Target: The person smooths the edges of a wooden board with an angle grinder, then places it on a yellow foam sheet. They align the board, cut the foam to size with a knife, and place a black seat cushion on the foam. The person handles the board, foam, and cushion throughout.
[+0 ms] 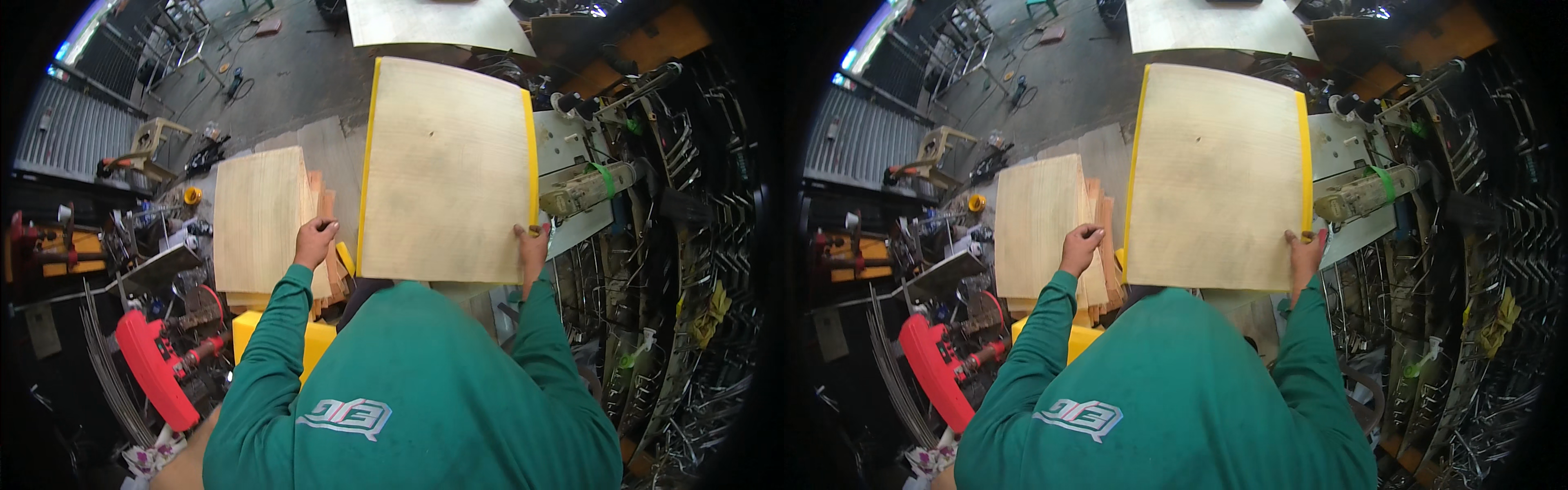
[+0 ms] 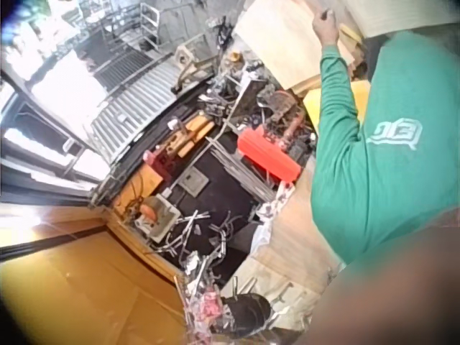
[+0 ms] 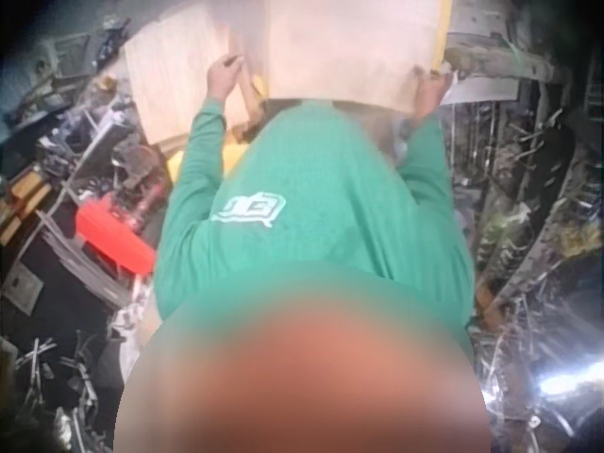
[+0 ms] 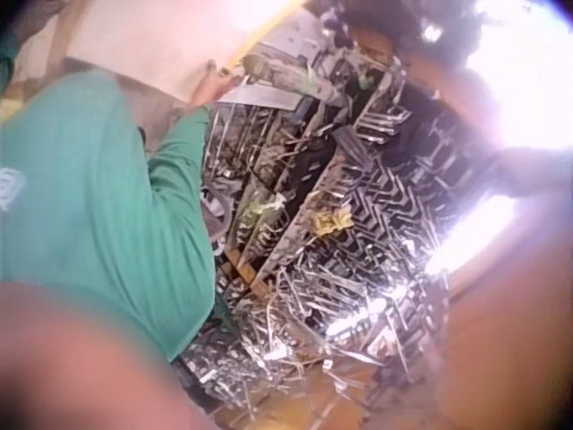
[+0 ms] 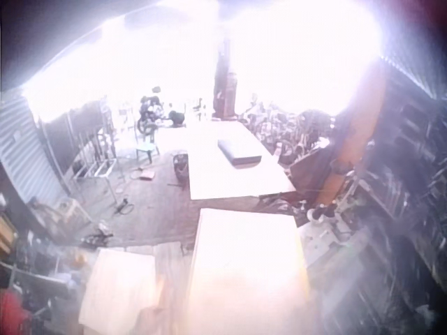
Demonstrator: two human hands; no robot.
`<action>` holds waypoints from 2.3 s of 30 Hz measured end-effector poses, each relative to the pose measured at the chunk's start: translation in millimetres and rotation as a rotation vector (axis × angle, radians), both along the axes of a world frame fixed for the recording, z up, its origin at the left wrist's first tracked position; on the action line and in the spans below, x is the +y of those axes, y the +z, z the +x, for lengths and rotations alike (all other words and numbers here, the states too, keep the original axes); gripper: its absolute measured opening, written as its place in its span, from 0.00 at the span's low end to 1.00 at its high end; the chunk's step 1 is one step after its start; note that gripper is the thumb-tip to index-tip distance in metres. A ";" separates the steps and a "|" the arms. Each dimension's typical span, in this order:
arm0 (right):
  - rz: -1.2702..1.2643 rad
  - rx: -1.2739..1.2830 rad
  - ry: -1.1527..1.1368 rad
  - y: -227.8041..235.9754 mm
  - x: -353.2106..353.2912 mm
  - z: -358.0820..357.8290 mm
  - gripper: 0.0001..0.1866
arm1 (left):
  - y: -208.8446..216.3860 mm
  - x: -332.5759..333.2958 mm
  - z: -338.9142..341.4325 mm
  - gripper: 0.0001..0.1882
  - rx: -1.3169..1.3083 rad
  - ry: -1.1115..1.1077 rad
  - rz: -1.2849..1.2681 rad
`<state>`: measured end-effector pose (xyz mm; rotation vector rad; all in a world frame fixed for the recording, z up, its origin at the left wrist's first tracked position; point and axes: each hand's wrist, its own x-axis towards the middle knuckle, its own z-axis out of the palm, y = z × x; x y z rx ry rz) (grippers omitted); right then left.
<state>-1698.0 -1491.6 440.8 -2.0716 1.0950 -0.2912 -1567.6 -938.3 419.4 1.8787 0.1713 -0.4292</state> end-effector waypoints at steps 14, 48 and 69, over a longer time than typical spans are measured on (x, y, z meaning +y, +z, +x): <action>0.458 -0.096 0.012 -43.6 -59.6 -17.6 0.11 | 15.0 -53.4 -21.2 0.17 0.099 -0.088 -0.019; 0.547 -0.091 -0.076 -40.3 -55.8 -18.5 0.09 | 10.9 -88.9 0.6 0.17 -0.007 0.122 0.051; 0.459 -0.145 -0.074 -64.9 -62.5 -20.1 0.15 | 1.5 -80.4 1.3 0.17 -0.057 0.089 0.057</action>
